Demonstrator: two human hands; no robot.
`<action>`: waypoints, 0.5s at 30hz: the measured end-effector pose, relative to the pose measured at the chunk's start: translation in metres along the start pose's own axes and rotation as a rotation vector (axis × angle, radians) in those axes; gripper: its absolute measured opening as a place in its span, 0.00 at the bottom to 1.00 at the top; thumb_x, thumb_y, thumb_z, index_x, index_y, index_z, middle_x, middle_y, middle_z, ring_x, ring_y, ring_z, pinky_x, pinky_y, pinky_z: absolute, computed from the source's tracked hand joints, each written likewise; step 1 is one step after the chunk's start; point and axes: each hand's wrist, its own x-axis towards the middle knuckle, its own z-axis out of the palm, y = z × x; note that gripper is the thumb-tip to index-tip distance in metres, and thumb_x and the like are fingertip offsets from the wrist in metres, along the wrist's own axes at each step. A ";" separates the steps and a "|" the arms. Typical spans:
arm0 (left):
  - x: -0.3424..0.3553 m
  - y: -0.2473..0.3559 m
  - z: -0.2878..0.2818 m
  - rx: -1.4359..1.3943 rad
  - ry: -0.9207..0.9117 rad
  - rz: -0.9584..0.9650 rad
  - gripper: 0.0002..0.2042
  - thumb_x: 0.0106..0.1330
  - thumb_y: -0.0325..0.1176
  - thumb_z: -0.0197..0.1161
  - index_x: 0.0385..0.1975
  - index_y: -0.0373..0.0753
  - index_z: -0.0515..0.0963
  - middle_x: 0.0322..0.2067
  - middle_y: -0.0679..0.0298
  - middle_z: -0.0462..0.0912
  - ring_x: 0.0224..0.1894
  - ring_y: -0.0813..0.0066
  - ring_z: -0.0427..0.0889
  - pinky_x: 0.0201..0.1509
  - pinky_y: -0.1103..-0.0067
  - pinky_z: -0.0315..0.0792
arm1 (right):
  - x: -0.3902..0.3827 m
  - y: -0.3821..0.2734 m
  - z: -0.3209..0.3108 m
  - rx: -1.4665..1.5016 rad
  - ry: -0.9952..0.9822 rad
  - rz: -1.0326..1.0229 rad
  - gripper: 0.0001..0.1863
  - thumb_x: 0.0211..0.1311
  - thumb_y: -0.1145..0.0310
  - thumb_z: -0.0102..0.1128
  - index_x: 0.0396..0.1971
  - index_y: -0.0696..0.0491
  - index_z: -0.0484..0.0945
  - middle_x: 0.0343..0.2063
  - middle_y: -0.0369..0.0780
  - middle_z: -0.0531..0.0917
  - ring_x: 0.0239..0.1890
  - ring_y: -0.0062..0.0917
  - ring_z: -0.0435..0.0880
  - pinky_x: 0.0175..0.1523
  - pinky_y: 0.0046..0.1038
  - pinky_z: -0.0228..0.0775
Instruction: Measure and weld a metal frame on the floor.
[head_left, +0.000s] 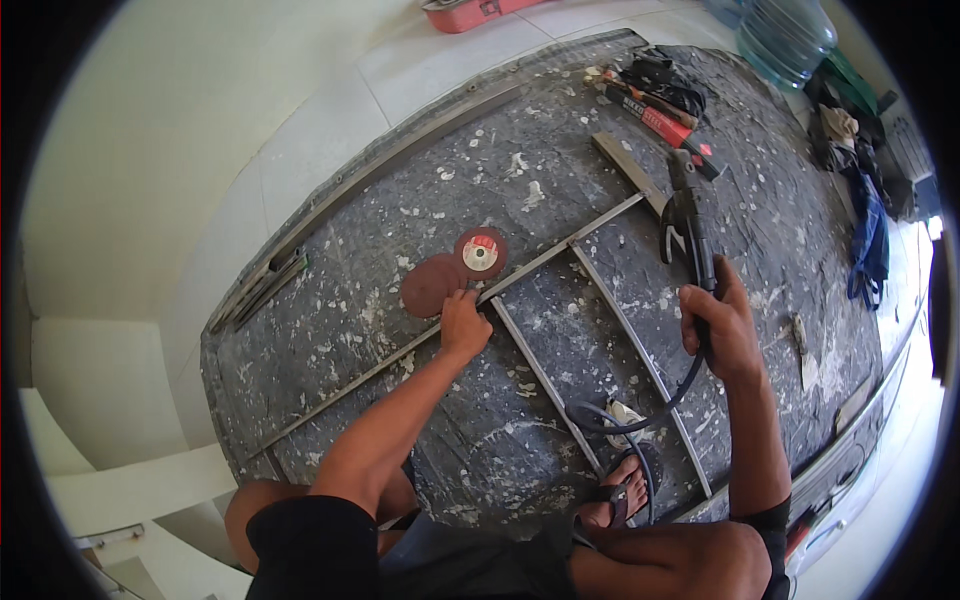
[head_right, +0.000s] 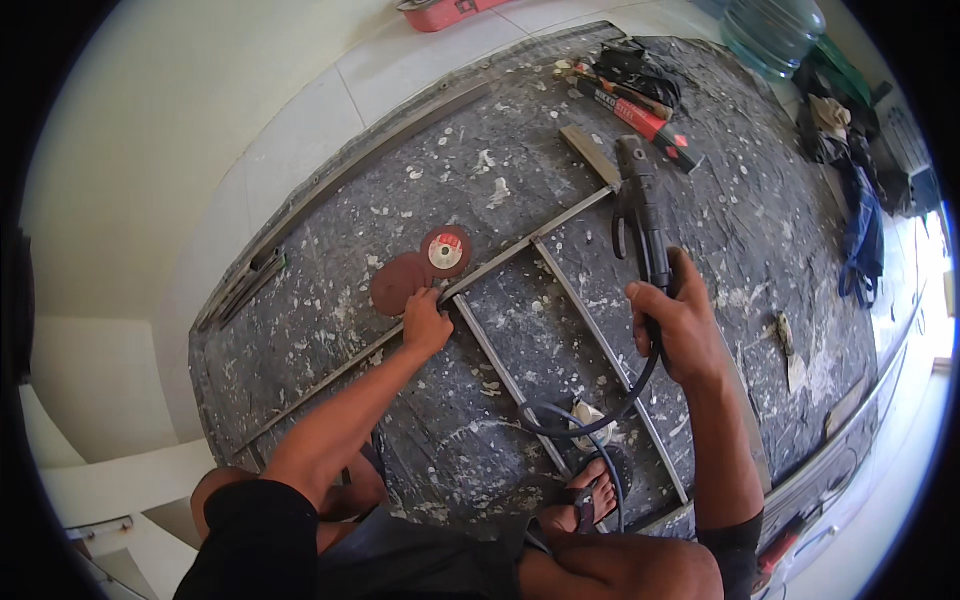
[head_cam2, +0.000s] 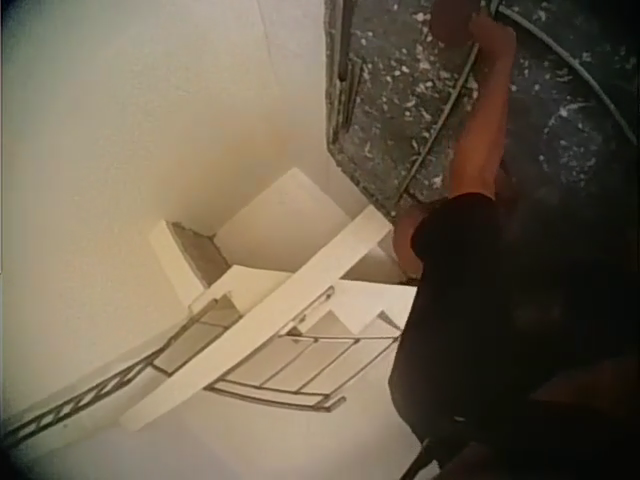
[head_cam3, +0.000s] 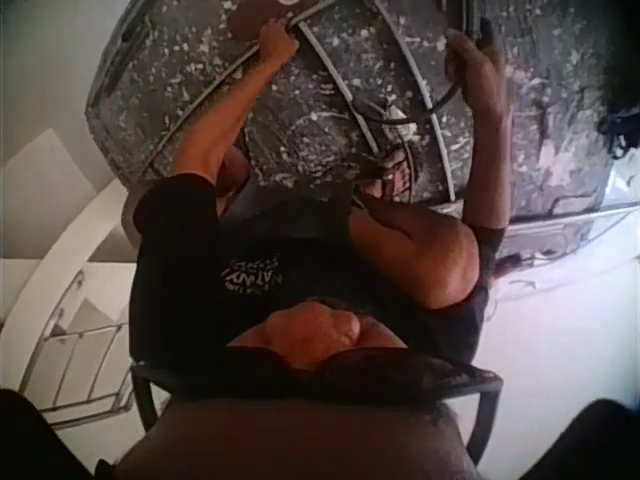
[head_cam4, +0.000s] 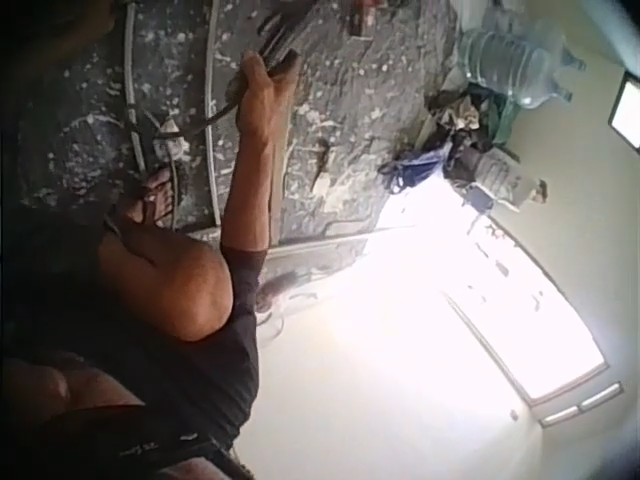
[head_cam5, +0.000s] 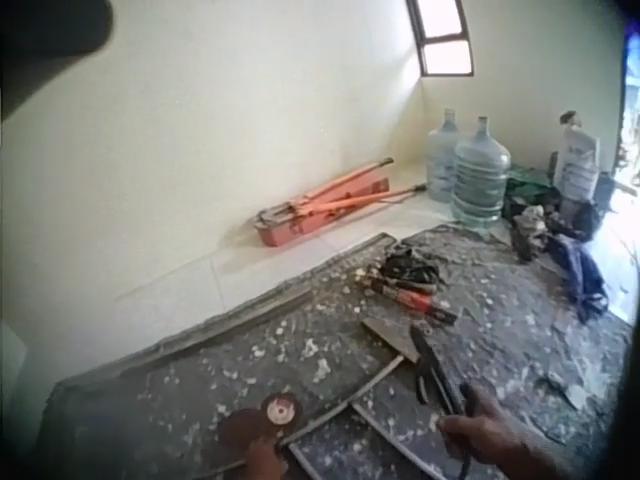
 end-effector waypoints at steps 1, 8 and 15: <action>-0.002 -0.001 0.003 0.007 0.007 -0.015 0.18 0.53 0.23 0.63 0.46 0.31 0.80 0.41 0.49 0.80 0.48 0.46 0.77 0.55 0.60 0.71 | 0.004 0.005 0.001 -0.056 -0.015 -0.014 0.21 0.62 0.72 0.62 0.51 0.62 0.66 0.18 0.36 0.74 0.11 0.18 0.71 0.15 0.22 0.60; -0.004 -0.001 0.016 0.008 0.120 -0.056 0.17 0.53 0.22 0.62 0.45 0.31 0.80 0.43 0.50 0.79 0.47 0.50 0.75 0.55 0.61 0.69 | 0.012 0.024 0.016 -0.461 -0.084 -0.016 0.17 0.59 0.70 0.66 0.45 0.58 0.70 0.18 0.37 0.75 0.16 0.20 0.75 0.21 0.27 0.66; -0.012 0.001 0.013 -0.031 0.181 -0.047 0.21 0.53 0.32 0.67 0.47 0.31 0.79 0.44 0.51 0.79 0.49 0.51 0.75 0.59 0.61 0.68 | -0.003 0.071 0.039 -0.897 -0.094 -0.185 0.21 0.59 0.64 0.66 0.48 0.56 0.72 0.25 0.55 0.82 0.30 0.53 0.84 0.35 0.45 0.73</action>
